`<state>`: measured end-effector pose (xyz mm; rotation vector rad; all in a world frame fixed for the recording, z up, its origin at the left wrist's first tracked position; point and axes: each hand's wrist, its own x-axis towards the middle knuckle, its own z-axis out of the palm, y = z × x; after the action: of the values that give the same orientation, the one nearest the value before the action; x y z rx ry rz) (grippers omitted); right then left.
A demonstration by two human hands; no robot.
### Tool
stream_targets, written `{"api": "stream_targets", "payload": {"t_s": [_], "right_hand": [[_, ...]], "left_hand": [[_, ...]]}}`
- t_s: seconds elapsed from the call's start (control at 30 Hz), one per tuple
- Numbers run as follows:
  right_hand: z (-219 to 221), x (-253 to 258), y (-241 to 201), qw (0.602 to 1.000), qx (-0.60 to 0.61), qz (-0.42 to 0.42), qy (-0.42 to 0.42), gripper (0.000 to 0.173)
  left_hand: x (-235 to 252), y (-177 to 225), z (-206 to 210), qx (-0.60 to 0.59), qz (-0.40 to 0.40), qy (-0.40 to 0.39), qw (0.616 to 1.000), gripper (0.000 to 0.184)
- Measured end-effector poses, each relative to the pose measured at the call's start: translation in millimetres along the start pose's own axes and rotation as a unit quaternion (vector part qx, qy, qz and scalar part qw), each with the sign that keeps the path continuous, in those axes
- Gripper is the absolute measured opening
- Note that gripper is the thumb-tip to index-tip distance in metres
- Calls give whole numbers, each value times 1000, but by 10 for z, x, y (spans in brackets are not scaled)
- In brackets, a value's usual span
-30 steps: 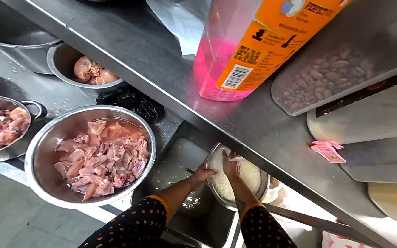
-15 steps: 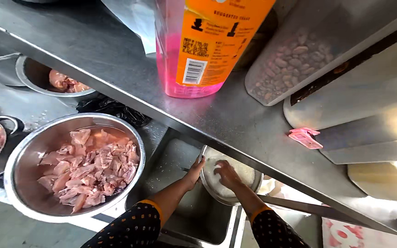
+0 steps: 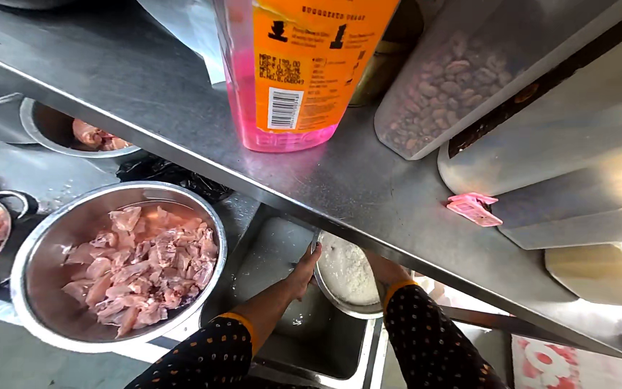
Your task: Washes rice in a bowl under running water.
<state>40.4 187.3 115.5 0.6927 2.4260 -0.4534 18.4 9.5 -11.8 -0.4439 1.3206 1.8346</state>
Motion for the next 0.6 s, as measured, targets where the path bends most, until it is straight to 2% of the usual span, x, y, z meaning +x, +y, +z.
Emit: {"api": "stream_targets", "payload": {"t_s": [0.03, 0.07, 0.1, 0.17, 0.23, 0.33, 0.4, 0.47, 0.53, 0.6], "right_hand": [[177, 131, 41, 997, 44, -66, 24, 43], [465, 339, 145, 980, 64, -171, 84, 46], [779, 587, 226, 942, 40, -283, 175, 49], [668, 573, -178, 972, -60, -229, -6, 53], [810, 733, -386, 956, -131, -256, -62, 56], [857, 717, -99, 905, -221, -354, -83, 41], [756, 666, 141, 893, -223, -376, -107, 35], [501, 551, 206, 902, -230, -328, -163, 34], [210, 491, 267, 920, -214, -273, -180, 33], [83, 582, 695, 947, -121, -288, -76, 34]], "left_hand": [[-23, 21, 10, 5, -2, -1, 1000, 62], [-53, 47, 23, 8, -1, -2, 1000, 59], [-71, 53, 21, 9, 3, -8, 1000, 58], [-25, -22, -13, 10, 20, -17, 1000, 58], [35, -111, -67, 16, 39, -33, 999, 62], [-11, -79, -21, 1, 31, -21, 999, 62], [-56, -38, 9, -11, 25, -15, 1000, 61], [-54, -48, -8, -17, 26, -26, 999, 62], [2, -115, -41, -19, 35, -31, 999, 63], [25, -134, -39, -23, 30, -19, 999, 64]]}}
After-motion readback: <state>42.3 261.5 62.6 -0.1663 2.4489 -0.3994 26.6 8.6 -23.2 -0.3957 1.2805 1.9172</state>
